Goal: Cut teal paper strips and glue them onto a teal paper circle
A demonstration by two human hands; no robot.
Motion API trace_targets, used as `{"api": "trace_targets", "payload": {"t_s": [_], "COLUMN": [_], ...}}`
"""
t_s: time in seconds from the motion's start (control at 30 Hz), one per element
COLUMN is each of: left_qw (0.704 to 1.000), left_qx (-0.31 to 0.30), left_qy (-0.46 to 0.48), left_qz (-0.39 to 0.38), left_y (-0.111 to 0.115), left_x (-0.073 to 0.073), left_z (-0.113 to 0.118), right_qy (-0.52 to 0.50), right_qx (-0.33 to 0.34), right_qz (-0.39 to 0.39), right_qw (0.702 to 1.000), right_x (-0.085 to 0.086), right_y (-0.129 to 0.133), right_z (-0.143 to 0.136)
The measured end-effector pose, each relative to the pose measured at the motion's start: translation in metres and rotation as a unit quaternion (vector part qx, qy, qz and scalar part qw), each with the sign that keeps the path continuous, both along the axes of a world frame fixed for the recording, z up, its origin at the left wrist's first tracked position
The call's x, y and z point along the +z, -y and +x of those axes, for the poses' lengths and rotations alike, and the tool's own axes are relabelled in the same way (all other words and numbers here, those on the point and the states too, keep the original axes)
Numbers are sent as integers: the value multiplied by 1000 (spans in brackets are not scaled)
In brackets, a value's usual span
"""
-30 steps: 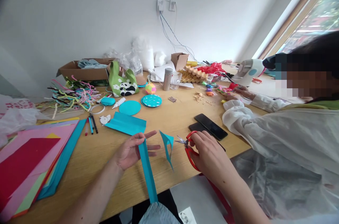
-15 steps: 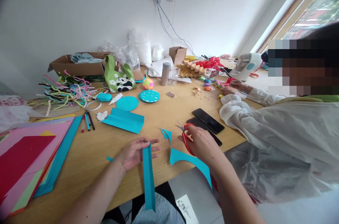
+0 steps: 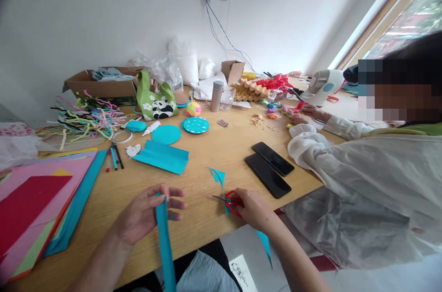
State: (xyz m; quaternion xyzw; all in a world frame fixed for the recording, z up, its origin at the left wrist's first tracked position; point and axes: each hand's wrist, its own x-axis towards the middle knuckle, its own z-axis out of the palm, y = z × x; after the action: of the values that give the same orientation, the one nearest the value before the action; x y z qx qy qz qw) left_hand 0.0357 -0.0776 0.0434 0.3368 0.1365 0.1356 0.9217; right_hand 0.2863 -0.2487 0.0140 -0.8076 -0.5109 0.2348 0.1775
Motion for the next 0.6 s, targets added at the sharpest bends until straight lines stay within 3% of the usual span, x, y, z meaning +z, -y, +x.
{"api": "trace_targets", "payload": {"t_s": [0.1,0.2,0.3,0.37,0.43,0.5,0.6], "left_qw": [999,994,979,961,940,918,887], "left_qx": [25,92,186,257,324,378,437], "left_qy": [11,-5,-45,-74,-96,-116,-146], "left_qz": [32,59,70,64,48,20,-22], "left_y": [-7,-14,-20,-25,-30,-37,-46], "left_x": [12,23,28,28,26,25,27], "left_z": [-39,-74,-104,-120,-132,-139,-138], "right_qy": [-29,58,171,208,185,131,97], "right_qx": [-32,-89,-160,-150,-48,132,392], "right_qz": [64,85,106,163,209,237,208], "right_qw": [997,991,966,953,959,953,891], "right_x": [7,12,16,19,23,25,18], "right_y": [-24,-59,-84,-89,-89,-89,-96], "right_z": [3,8,6,-7,-34,-72,-131]}}
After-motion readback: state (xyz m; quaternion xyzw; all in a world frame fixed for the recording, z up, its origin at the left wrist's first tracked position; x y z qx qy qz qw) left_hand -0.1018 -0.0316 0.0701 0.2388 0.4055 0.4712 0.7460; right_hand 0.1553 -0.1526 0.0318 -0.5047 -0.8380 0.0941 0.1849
